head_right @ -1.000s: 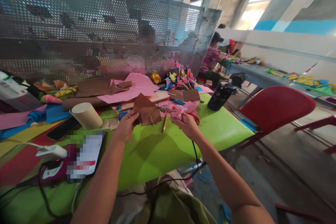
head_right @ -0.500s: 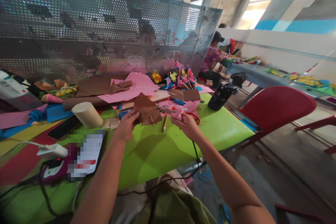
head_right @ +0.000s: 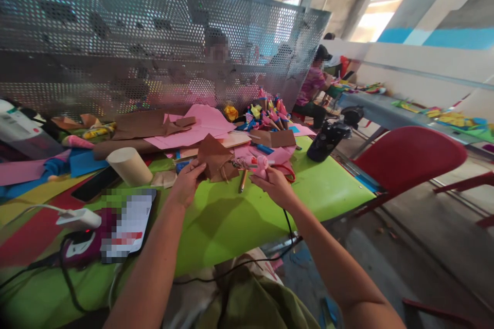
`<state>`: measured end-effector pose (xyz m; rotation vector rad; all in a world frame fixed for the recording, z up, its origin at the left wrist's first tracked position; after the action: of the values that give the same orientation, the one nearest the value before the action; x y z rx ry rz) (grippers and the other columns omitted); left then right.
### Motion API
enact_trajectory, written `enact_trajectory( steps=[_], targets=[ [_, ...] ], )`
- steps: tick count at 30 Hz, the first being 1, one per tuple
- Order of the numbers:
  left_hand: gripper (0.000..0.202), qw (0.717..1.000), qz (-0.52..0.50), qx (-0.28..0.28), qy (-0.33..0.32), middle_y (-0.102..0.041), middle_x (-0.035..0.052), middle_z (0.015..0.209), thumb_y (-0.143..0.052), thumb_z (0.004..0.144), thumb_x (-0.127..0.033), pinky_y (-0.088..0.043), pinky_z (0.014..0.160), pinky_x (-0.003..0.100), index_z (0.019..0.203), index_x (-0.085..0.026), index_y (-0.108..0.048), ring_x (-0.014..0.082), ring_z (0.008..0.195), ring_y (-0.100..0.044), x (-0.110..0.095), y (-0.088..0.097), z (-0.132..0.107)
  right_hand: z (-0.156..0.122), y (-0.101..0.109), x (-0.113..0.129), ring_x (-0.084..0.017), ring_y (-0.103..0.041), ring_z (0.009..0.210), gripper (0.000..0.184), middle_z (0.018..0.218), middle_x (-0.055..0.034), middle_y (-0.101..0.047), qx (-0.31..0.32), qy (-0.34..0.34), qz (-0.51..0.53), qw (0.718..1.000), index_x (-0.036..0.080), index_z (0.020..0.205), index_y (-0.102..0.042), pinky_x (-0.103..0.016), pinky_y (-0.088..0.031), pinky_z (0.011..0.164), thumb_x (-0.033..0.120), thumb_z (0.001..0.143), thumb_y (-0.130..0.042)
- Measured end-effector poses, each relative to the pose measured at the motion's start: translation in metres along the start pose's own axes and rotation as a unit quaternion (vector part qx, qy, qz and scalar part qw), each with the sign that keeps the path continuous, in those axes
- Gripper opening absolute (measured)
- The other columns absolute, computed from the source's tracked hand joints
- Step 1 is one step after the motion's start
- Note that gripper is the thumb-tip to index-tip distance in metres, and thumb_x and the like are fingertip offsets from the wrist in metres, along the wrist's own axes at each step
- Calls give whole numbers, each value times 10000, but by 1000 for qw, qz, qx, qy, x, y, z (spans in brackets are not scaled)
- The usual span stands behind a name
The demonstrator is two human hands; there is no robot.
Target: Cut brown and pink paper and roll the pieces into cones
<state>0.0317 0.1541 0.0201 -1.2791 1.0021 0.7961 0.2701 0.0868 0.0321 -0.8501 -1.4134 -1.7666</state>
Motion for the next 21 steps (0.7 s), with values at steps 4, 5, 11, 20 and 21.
enact_trajectory(
  steps=[4, 5, 11, 20, 21],
  targets=[
    [269, 1000, 1, -2, -2, -765, 24, 847, -798, 561, -353, -450, 643, 259, 765, -201, -710, 174, 743, -638, 0, 0, 0, -1, -1, 1, -116, -420, 513, 467, 551, 14, -495, -2, 0, 6, 1000, 191, 633, -554, -264, -310, 495, 630, 772, -632],
    [261, 1000, 1, -1, -1, -762, 21, 838, -798, 564, -352, -451, 641, 260, 759, -203, -708, 171, 732, -633, -1, 0, -1, -1, -1, 1, -116, -420, 515, 469, 553, 12, -500, -2, 0, 7, 1000, 191, 634, -553, -262, -311, 495, 632, 775, -628],
    [207, 1000, 2, 3, -4, -737, 17, 785, -799, 607, -338, -492, 738, 300, 724, -206, -690, 199, 813, -658, -2, -1, -2, -2, -2, 2, -112, -399, 506, 446, 543, 21, -476, 12, 11, 4, 1000, 196, 641, -545, -257, -293, 482, 608, 780, -642],
    [287, 1000, -6, -2, -10, -771, 30, 833, -843, 589, -371, -523, 802, 317, 801, -202, -749, 202, 828, -680, 0, 2, -1, -5, -6, 10, -120, -402, 531, 404, 558, 23, -474, 22, 7, 19, 1000, 194, 667, -566, -263, -306, 509, 574, 776, -647],
    [292, 1000, -6, -1, -10, -772, 31, 834, -841, 591, -367, -523, 803, 318, 816, -202, -754, 203, 830, -680, 0, 2, -1, -5, -6, 10, -121, -404, 533, 401, 560, 21, -477, 22, 7, 21, 1000, 193, 671, -570, -264, -306, 509, 573, 773, -646]
  ],
)
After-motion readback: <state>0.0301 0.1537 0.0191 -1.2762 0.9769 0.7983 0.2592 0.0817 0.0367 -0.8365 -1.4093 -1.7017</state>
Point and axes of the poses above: each hand's wrist, its own z-axis towards the middle knuckle, its own y-axis out of the back of the hand, x = y × z, the point moved 3 cm from there along z, towards the middle knuckle
